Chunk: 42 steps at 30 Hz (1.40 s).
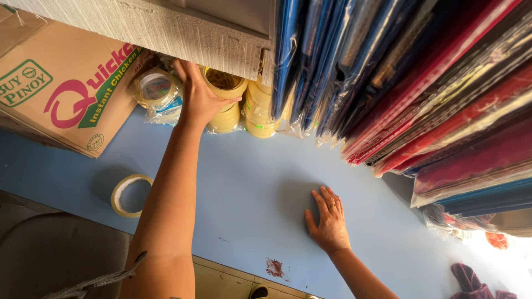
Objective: Organizing various rolls of tape, plastic fasteners, and other items on shelves and a workspace.
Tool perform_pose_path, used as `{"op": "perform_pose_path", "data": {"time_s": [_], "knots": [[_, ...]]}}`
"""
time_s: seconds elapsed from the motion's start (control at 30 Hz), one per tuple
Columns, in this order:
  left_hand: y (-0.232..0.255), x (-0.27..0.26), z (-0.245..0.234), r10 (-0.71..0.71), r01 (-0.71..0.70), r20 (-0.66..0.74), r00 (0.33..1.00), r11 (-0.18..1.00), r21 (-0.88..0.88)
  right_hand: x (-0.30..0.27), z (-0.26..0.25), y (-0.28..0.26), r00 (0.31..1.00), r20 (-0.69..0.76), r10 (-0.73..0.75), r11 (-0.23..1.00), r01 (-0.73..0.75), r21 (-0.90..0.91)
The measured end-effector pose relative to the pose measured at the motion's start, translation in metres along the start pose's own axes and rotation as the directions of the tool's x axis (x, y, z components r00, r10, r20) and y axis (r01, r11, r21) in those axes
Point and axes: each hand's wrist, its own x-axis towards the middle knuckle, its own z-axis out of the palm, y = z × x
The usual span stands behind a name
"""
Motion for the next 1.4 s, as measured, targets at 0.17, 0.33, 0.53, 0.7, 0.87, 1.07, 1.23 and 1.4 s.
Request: {"op": "perform_pose_path", "data": {"time_s": [0.17,0.33,0.53,0.7,0.87,1.07,1.23,1.4], "knots": [[0.004,0.005,-0.009,0.087,-0.09,0.082,0.993,0.995,0.033,0.001,0.001,0.001,1.0,-0.021,-0.006,1.0,0.007,0.013],[0.006,0.007,-0.02,0.04,-0.057,0.186,0.982,0.994,0.09,-0.001,-0.004,-0.002,1.0,-0.02,0.0,1.0,0.0,0.025],[0.011,0.012,-0.015,0.075,-0.074,0.086,0.993,0.997,-0.018,0.015,0.019,-0.001,0.998,-0.035,-0.051,0.996,0.048,-0.071],[0.001,0.002,-0.009,0.176,-0.178,0.025,0.984,0.979,0.096,0.086,0.042,-0.066,0.95,-0.139,-0.281,0.932,0.305,0.198],[0.004,-0.004,-0.009,0.317,-0.312,-0.009,0.948,0.938,0.151,0.151,0.076,-0.113,0.9,-0.16,-0.406,0.881,0.432,0.193],[-0.006,-0.014,-0.002,0.389,-0.366,-0.031,0.921,0.888,0.277,0.15,0.087,-0.109,0.882,-0.078,-0.465,0.871,0.471,0.138],[0.034,-0.016,0.002,0.391,-0.328,-0.154,0.908,0.888,0.321,0.147,0.088,-0.109,0.898,-0.038,-0.439,0.884,0.439,0.158],[0.0,-0.006,0.028,0.259,-0.191,-0.352,0.9,0.957,0.217,0.146,0.09,-0.107,0.897,-0.048,-0.439,0.881,0.441,0.172]]}}
